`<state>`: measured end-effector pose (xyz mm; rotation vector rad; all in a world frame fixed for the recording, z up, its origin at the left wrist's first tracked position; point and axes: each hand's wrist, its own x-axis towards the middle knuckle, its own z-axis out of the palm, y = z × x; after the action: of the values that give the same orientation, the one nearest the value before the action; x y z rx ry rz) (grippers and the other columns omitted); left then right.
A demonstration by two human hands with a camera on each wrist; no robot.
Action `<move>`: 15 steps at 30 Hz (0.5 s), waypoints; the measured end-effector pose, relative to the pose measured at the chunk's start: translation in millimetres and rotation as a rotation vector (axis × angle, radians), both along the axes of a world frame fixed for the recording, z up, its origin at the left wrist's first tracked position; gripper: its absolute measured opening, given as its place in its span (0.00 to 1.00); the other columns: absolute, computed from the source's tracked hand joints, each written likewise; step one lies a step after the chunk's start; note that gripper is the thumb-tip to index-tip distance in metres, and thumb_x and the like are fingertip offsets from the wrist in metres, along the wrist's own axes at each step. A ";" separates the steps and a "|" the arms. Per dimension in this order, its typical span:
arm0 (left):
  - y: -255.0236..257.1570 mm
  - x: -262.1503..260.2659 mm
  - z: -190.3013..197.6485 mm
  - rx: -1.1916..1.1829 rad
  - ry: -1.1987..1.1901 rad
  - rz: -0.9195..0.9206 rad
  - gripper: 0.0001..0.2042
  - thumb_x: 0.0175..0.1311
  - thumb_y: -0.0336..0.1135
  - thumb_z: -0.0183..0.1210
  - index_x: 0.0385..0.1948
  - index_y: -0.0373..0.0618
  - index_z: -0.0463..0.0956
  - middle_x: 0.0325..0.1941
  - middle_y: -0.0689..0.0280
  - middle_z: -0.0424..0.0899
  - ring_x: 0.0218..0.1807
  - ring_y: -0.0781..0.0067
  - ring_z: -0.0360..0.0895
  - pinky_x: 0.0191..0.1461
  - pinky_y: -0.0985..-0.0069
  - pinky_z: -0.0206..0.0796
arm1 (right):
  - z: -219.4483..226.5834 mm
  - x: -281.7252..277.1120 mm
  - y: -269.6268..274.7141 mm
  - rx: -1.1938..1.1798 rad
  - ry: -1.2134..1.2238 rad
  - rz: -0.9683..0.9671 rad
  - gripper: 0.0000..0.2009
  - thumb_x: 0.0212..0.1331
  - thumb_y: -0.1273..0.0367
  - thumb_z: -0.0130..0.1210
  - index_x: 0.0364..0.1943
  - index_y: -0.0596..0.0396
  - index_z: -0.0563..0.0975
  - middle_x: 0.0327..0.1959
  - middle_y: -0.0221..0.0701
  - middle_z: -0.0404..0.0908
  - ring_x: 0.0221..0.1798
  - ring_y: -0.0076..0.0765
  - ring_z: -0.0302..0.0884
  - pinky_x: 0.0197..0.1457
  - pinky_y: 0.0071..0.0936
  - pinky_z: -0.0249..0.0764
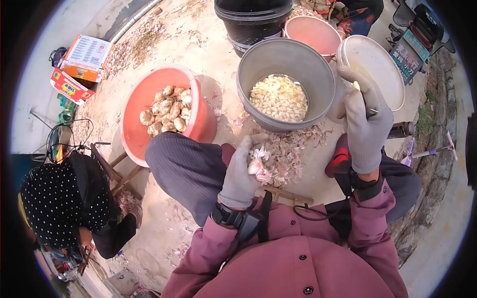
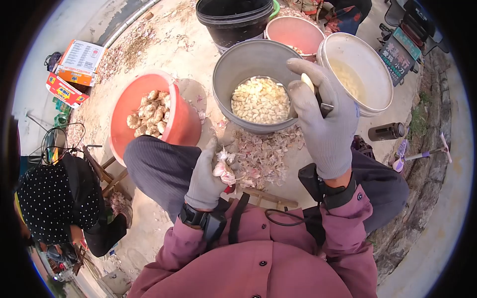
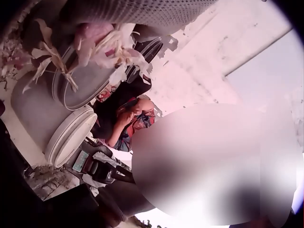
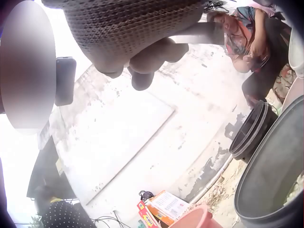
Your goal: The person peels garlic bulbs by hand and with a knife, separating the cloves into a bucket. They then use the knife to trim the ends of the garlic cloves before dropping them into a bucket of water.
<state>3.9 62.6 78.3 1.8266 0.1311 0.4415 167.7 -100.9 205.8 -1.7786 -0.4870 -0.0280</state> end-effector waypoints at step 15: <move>-40.3 30.5 -2.8 -0.625 0.151 0.017 0.22 0.61 0.21 0.53 0.58 0.29 0.63 0.53 0.57 0.72 0.54 0.72 0.72 0.56 0.76 0.68 | -122.1 -77.1 -1.3 -0.242 0.231 0.304 0.20 0.57 0.64 0.60 0.51 0.58 0.73 0.32 0.35 0.80 0.34 0.31 0.79 0.40 0.28 0.73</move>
<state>34.4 22.3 75.5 1.2407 0.3479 0.2351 90.6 -102.2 83.7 -1.8943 -0.6064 0.4615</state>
